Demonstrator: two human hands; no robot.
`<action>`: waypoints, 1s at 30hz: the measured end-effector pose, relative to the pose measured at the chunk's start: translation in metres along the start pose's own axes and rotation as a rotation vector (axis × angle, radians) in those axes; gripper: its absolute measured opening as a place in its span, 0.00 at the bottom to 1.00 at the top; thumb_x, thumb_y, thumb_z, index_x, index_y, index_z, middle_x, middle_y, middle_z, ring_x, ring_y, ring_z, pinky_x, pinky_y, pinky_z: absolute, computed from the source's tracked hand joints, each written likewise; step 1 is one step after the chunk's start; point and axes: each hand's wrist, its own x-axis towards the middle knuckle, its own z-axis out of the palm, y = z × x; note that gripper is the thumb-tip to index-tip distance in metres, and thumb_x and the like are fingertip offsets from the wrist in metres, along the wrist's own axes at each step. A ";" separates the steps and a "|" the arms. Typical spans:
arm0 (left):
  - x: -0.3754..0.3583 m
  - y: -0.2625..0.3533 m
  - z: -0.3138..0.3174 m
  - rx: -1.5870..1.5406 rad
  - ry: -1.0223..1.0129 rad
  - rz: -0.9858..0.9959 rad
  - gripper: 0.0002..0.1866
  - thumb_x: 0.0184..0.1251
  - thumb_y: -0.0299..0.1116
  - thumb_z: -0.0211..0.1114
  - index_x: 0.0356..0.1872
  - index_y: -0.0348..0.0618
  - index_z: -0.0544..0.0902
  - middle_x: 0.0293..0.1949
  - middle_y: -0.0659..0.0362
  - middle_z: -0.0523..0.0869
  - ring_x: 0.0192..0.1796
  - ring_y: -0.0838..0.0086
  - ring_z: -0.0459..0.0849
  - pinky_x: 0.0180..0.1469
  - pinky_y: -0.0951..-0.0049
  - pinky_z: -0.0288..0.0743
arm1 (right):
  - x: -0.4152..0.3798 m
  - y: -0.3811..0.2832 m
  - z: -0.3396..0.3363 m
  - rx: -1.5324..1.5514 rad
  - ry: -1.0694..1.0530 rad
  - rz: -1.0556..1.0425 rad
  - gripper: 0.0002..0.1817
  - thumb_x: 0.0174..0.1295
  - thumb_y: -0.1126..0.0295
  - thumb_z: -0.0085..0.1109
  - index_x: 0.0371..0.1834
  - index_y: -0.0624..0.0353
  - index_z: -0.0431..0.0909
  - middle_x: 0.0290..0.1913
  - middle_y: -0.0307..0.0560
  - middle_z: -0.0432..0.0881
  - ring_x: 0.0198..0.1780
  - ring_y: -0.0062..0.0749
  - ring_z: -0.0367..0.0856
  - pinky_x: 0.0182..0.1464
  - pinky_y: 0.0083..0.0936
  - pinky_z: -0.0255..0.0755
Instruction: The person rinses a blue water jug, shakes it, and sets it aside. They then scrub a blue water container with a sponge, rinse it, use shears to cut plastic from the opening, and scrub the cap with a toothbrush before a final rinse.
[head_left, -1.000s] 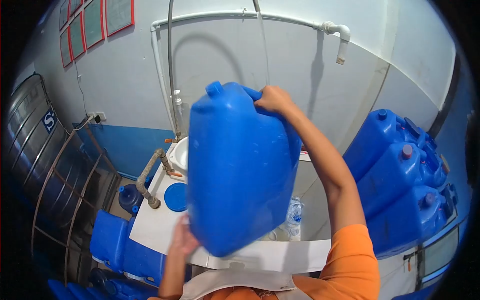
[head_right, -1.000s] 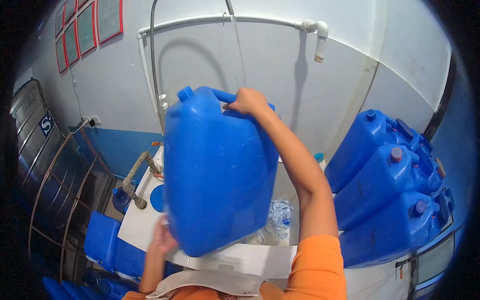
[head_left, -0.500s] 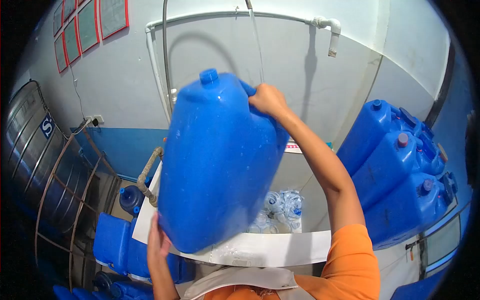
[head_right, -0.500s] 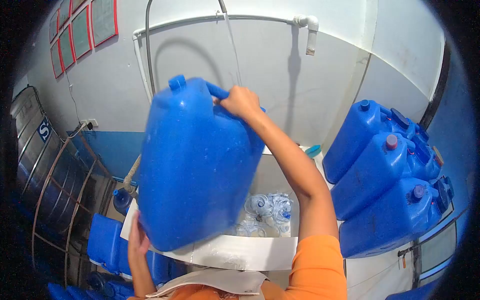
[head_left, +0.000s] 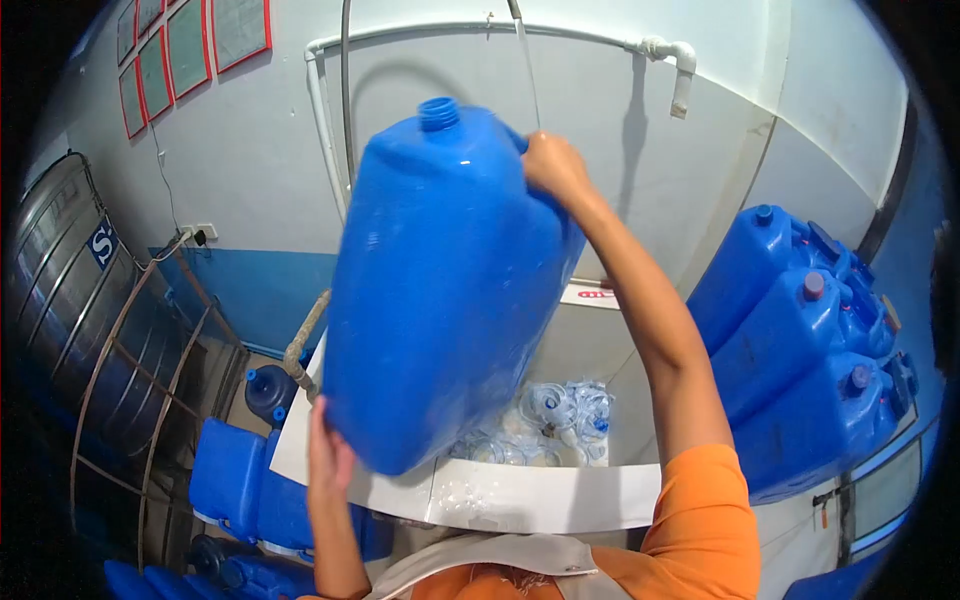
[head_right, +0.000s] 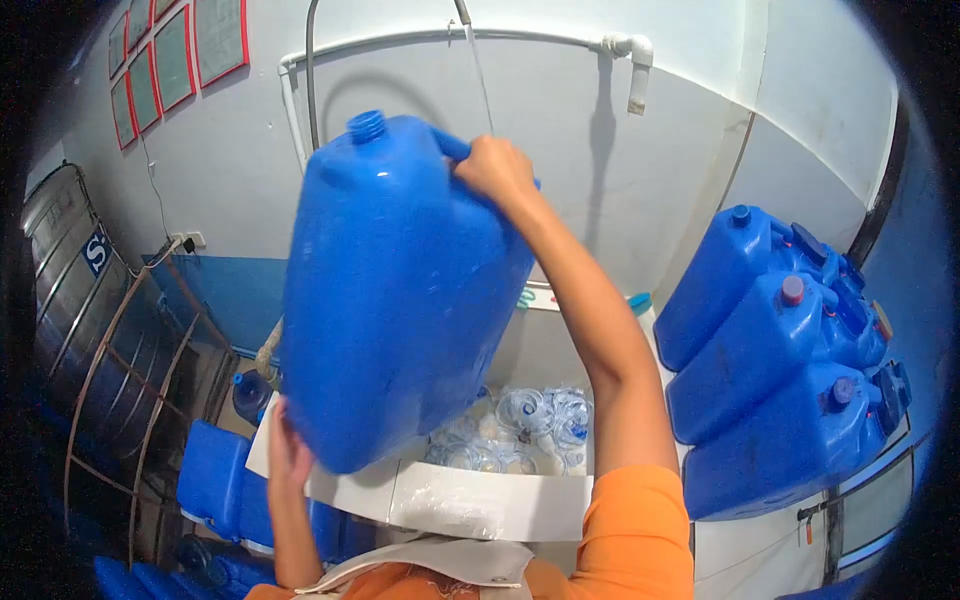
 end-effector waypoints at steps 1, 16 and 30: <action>0.010 -0.021 0.002 -0.046 0.011 -0.045 0.25 0.71 0.51 0.49 0.58 0.42 0.69 0.56 0.51 0.77 0.56 0.64 0.77 0.61 0.59 0.69 | 0.005 0.008 0.005 0.022 0.012 -0.035 0.28 0.49 0.46 0.62 0.32 0.65 0.83 0.36 0.66 0.82 0.41 0.58 0.82 0.44 0.46 0.75; -0.019 0.067 0.157 0.595 -0.115 0.500 0.30 0.67 0.51 0.50 0.63 0.39 0.66 0.46 0.52 0.82 0.48 0.74 0.78 0.50 0.76 0.67 | -0.222 0.260 0.115 1.430 0.076 0.587 0.14 0.55 0.71 0.53 0.41 0.65 0.79 0.35 0.59 0.84 0.34 0.36 0.82 0.39 0.36 0.74; -0.030 -0.002 0.387 1.104 -0.836 0.718 0.30 0.67 0.49 0.52 0.63 0.39 0.67 0.59 0.42 0.73 0.62 0.62 0.71 0.64 0.67 0.61 | -0.311 0.205 0.194 1.818 0.240 0.794 0.17 0.55 0.68 0.55 0.48 0.64 0.77 0.37 0.59 0.84 0.37 0.38 0.83 0.42 0.35 0.74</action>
